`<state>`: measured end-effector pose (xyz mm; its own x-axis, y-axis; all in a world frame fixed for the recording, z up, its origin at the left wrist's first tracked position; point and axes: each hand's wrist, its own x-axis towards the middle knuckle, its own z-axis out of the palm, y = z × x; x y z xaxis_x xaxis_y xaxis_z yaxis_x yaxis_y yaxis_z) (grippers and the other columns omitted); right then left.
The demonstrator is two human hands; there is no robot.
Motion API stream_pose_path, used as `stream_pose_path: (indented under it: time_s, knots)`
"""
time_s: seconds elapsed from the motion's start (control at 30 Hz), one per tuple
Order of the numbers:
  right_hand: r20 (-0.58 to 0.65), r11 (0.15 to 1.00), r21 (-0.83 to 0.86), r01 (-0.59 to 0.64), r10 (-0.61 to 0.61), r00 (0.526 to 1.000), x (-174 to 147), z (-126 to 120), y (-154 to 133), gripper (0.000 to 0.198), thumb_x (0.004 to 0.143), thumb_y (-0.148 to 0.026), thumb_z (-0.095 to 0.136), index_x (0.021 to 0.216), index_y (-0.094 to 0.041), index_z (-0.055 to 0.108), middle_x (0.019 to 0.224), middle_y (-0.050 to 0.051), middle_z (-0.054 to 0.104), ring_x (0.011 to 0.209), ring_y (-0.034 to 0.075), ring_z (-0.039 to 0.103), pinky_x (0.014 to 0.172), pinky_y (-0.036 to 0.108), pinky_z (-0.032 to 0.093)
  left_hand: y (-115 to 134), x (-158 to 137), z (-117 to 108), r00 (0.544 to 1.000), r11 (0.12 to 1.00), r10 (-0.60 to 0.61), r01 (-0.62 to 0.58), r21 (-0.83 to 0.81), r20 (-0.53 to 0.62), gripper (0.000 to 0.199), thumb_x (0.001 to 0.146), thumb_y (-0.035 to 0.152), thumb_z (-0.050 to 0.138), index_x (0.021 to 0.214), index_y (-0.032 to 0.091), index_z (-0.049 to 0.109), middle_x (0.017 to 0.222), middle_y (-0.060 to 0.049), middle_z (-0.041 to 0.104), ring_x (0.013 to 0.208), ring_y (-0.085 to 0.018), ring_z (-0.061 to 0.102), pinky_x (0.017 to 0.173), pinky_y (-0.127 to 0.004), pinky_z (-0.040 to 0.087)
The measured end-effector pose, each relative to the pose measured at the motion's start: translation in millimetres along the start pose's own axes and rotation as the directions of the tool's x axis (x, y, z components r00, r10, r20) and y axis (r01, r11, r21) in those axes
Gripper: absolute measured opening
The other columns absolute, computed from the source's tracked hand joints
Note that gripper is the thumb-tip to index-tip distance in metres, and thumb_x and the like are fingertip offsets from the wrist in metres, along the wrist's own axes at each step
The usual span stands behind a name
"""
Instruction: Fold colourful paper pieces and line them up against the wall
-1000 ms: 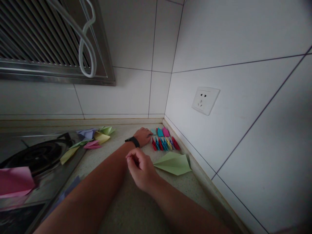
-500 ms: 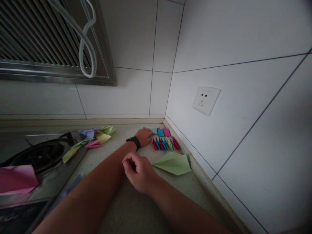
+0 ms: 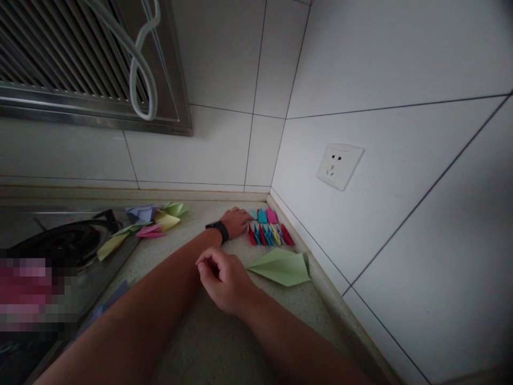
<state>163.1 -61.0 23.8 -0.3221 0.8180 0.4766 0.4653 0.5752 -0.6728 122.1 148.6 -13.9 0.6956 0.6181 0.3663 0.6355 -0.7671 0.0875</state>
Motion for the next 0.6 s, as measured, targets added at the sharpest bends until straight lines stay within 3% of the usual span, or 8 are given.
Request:
stream_pose_path:
  time_s: [0.47, 0.6]
  knots:
    - [0.018, 1.0, 0.011, -0.002, 0.001, 1.0, 0.2, -1.5, -2.1, 0.01, 0.089, -0.023, 0.049, 0.094, -0.022, 0.058, 0.072, -0.003, 0.061, 0.064, 0.01, 0.056, 0.059, 0.02, 0.038, 0.7, -0.7, -2.0, 0.999, 1.0, -0.002, 0.0, -0.027, -0.043, 0.037, 0.084, 0.024, 0.05, 0.119, 0.026, 0.062, 0.116, -0.007, 0.061, 0.107, -0.023, 0.05, 0.099, -0.04, 0.037]
    - [0.009, 1.0, 0.023, 0.001, -0.002, 1.0, -0.3, -1.4, -4.4, 0.011, 0.09, -0.022, 0.048, 0.093, -0.021, 0.058, 0.073, -0.002, 0.061, 0.064, 0.01, 0.056, 0.059, 0.021, 0.039, 2.4, -2.0, -8.4, 0.996, 0.997, -0.072, 0.072, -0.013, -0.048, 0.034, 0.084, 0.023, 0.049, 0.114, 0.024, 0.065, 0.112, -0.006, 0.062, 0.107, -0.022, 0.05, 0.1, -0.039, 0.037]
